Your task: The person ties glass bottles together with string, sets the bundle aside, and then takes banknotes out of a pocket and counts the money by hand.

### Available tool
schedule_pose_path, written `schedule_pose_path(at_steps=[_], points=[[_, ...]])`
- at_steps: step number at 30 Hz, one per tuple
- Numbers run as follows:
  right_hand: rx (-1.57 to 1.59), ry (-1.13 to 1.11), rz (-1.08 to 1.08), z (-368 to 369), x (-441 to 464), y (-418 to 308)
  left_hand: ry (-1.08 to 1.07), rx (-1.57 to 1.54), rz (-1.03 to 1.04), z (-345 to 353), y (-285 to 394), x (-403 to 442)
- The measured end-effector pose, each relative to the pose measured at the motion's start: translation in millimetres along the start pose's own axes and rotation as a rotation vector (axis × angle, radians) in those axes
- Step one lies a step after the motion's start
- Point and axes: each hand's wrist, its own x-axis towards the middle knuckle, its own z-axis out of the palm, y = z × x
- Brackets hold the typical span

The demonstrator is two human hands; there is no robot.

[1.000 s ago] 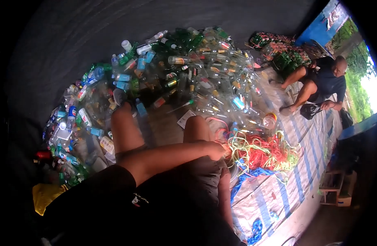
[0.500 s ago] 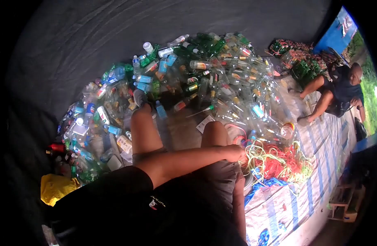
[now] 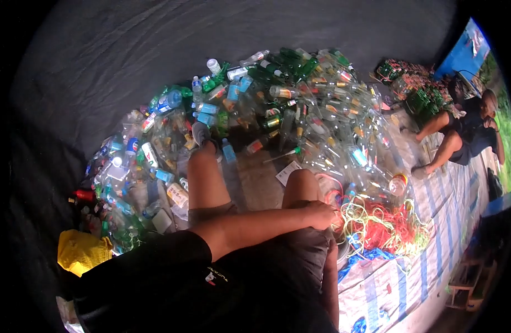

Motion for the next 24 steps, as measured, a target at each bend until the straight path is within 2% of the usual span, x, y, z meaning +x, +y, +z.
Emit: schedule_pose_path(at_steps=[2, 4, 6, 9, 12, 13, 14, 17, 18, 20, 21, 22, 24], points=[[0.373, 0.016, 0.022, 1.2, 0.5, 17.2, -0.037, 0.009, -0.013, -2.9, -2.6, 1.8], [-0.264, -0.070, 0.099, -7.8, 7.0, -5.0, -0.107, -0.081, -0.040, 3.7, -7.3, 11.8], [-0.207, -0.023, 0.037, -3.1, 11.1, -19.7, -0.089, -0.109, -0.012, 10.1, -14.0, 19.8], [-0.366, 0.023, -0.014, -2.9, 11.0, -34.0, -0.062, -0.136, 0.011, 14.9, -24.3, 26.7], [-0.131, 0.064, -0.030, 3.5, 1.8, -42.2, -0.070, -0.083, -0.006, 7.7, -24.5, 25.9], [-0.019, 0.018, 0.015, 2.6, 8.2, -33.2, -0.093, -0.032, -0.009, 9.0, -25.0, 27.1], [-0.016, 0.020, 0.014, 3.6, 9.6, -24.0, -0.095, -0.029, -0.008, 10.3, -26.5, 27.2], [0.402, -0.194, 0.040, 5.0, 18.7, -10.1, -0.031, 0.042, 0.087, 17.4, -30.1, 34.4], [0.396, -0.190, 0.035, 2.4, 21.8, -8.7, -0.106, 0.031, 0.069, 7.4, -24.0, 31.2], [0.165, -0.134, 0.188, -2.6, 26.4, -7.8, -0.176, 0.017, 0.053, -3.4, -17.2, 24.5], [-0.217, -0.114, 0.141, -8.0, 36.1, 39.4, -0.178, 0.006, 0.129, -5.4, -14.7, 19.8], [-0.221, -0.114, 0.138, -8.5, 34.3, 55.9, -0.179, -0.003, 0.204, -6.4, -12.8, 17.8], [-0.600, 0.041, -0.198, -8.3, 31.8, 62.4, -0.202, -0.010, 0.184, -3.2, -15.7, 19.8]])
